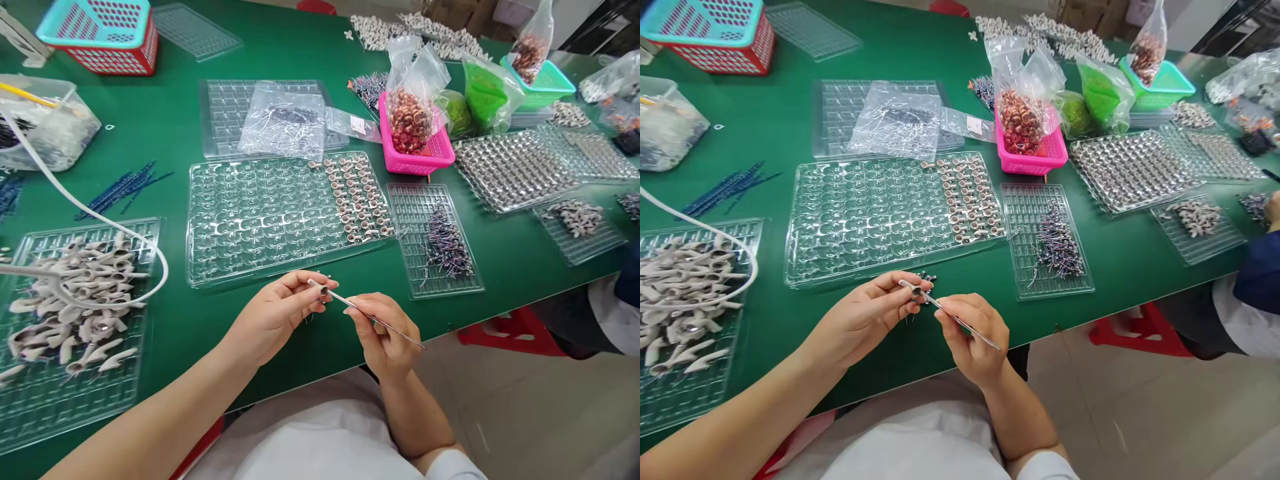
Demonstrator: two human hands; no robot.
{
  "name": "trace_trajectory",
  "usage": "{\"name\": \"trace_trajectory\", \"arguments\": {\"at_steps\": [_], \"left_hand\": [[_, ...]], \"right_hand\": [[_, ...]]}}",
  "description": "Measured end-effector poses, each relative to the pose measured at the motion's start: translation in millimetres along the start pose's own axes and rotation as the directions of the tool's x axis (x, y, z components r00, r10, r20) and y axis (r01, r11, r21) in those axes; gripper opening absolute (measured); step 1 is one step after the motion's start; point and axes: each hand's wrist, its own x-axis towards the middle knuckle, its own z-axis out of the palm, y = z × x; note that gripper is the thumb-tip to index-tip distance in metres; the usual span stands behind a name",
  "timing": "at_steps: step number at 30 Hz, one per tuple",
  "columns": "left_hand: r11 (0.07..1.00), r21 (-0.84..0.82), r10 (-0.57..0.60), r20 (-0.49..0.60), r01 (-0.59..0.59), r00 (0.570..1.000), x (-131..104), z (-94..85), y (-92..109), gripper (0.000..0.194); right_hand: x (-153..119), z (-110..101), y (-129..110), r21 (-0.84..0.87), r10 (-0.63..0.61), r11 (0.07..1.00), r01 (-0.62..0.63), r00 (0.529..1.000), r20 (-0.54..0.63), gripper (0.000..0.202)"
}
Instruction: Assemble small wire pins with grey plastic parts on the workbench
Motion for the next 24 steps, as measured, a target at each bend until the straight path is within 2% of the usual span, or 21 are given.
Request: {"name": "trace_trajectory", "arguments": {"at_steps": [13,24], "left_hand": [[1.0,0.0,0.005,0.005,-0.005,1.0,-0.3,-1.8,-1.2,0.016],[0.999,-0.033,0.005,-0.034,-0.006,0.999,1.6,-0.5,2.1,0.016]], "right_hand": [[0.3,-0.5,-2.9,0.046,-0.006,0.999,0.007,0.999,-0.035,0.031],[-0.9,-3.7,-2.9,0.05,0.01,0.999,-0.008,0.999,-0.047,0.03]]}}
